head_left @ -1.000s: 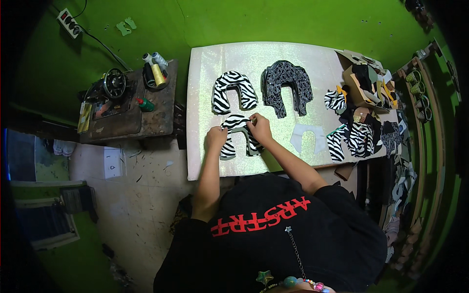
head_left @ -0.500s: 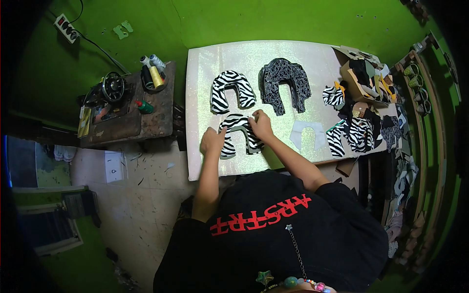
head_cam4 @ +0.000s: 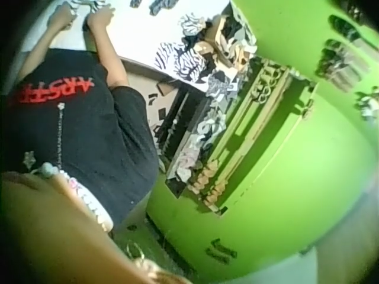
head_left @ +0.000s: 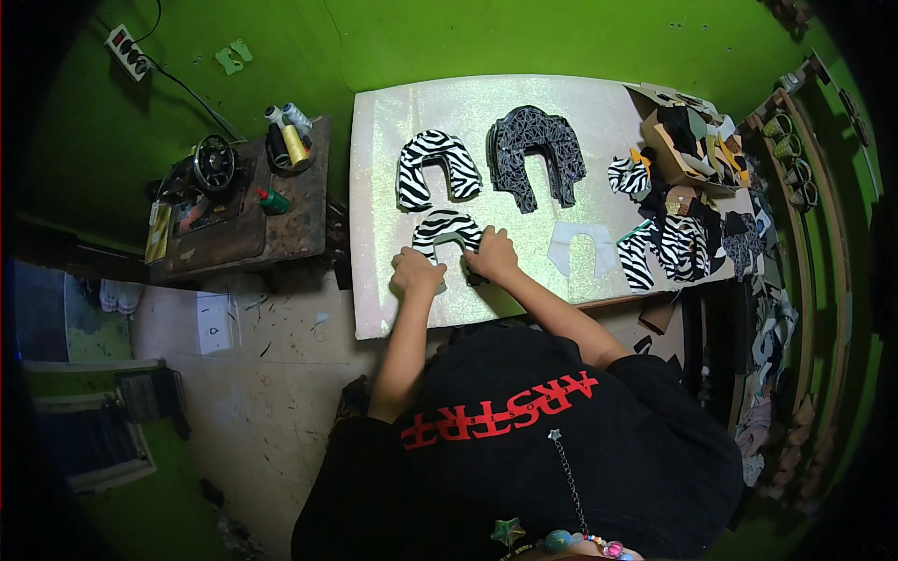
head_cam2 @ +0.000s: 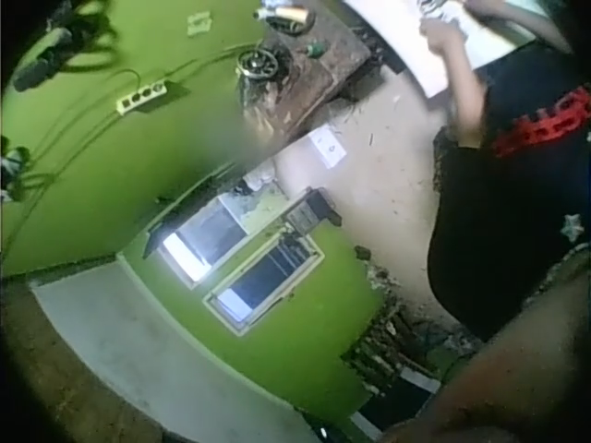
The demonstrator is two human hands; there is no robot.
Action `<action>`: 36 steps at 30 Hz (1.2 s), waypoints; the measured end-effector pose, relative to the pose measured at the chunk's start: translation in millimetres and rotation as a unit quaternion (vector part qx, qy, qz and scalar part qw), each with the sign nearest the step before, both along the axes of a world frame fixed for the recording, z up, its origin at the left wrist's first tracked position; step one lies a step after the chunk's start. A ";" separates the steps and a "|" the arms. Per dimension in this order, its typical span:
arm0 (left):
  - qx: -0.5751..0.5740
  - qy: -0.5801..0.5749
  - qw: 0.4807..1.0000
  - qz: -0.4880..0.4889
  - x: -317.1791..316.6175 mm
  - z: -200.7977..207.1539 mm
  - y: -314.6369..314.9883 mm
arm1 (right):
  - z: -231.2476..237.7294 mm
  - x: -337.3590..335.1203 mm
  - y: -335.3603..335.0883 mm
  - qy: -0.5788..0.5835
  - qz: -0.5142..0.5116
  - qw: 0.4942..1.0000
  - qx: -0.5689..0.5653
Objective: Sorting and arranging animal-print leather and fabric pieces for shoe manufacturing.
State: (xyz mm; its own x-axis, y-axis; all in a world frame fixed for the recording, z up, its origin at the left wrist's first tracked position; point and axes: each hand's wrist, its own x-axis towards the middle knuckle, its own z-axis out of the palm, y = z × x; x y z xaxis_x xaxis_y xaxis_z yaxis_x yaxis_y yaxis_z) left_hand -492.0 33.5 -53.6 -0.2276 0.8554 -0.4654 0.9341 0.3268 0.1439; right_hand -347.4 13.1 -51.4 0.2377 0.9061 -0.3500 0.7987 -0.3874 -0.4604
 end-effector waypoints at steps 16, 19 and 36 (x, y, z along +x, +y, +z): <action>0.093 -0.053 0.994 0.009 -1.5 21.5 -20.9 | 4.7 -8.8 -14.2 -0.074 0.025 0.996 0.036; 0.154 -0.091 0.984 0.001 -1.2 22.5 -23.5 | 5.8 -8.7 -20.2 -0.071 0.032 0.994 0.073; 0.088 -0.453 0.840 -0.286 107.2 -5.4 -39.4 | -14.4 153.4 -70.3 -0.126 -0.202 0.948 0.211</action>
State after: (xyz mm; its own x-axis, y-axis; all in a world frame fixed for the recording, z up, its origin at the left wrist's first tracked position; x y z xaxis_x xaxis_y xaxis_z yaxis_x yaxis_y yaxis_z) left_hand -384.8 -6.0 -59.0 0.6233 0.7777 -0.0819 0.4130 -0.2384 0.8790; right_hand -194.1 -57.2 -65.8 0.6224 0.7704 0.1383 0.7305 -0.5082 -0.4561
